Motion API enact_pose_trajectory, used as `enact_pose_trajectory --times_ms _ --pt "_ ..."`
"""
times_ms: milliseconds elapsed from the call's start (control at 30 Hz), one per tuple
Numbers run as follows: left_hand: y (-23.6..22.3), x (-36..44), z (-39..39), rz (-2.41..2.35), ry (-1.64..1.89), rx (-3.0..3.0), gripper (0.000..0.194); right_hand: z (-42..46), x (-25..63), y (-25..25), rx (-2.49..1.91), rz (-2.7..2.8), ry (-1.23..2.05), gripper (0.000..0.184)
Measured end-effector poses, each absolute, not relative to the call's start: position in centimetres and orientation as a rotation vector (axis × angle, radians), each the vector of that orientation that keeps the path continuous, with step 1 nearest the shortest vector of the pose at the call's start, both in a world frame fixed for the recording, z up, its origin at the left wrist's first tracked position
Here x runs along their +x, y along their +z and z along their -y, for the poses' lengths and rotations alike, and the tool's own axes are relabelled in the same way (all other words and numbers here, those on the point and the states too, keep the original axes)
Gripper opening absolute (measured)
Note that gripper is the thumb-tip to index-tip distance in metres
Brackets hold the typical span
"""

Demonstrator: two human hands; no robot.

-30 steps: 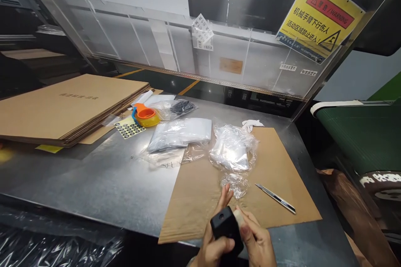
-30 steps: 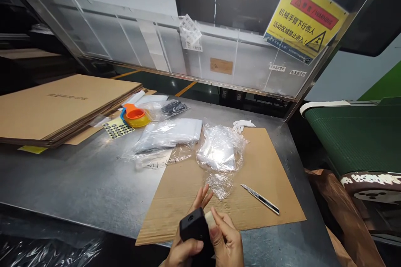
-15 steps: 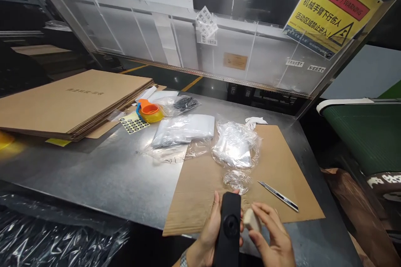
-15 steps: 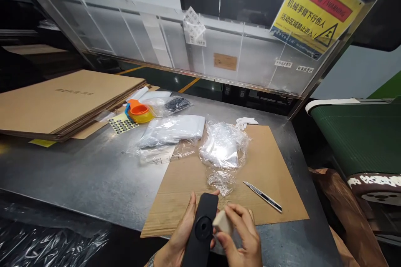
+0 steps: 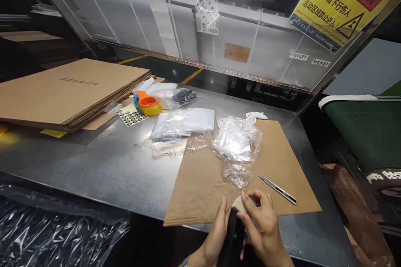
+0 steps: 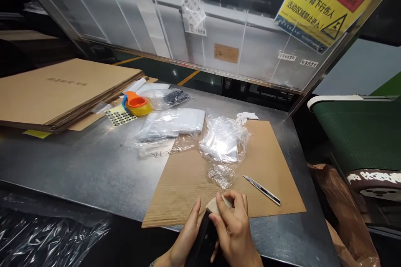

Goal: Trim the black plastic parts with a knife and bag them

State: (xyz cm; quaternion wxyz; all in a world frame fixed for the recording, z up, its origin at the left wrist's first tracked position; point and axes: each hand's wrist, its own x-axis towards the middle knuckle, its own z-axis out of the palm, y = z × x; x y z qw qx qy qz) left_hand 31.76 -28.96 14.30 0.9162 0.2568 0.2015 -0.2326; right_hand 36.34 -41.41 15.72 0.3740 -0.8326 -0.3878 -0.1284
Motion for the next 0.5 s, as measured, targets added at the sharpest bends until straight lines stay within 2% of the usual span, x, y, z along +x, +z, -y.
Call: enact_pose_trajectory --times_ms 133,267,500 --pt "14.2 31.9 28.3 -0.515 -0.385 0.491 0.058 41.1 35.5 16.3 -2.341 1.128 -0.291 0.033" --pt "13.9 33.0 27.7 -0.612 -0.360 0.366 0.050 40.3 32.6 15.0 -2.368 1.308 -0.358 0.020" --pt "13.2 34.3 28.2 -0.706 -0.267 0.270 0.026 40.4 32.9 15.3 -2.252 1.291 -0.288 0.035"
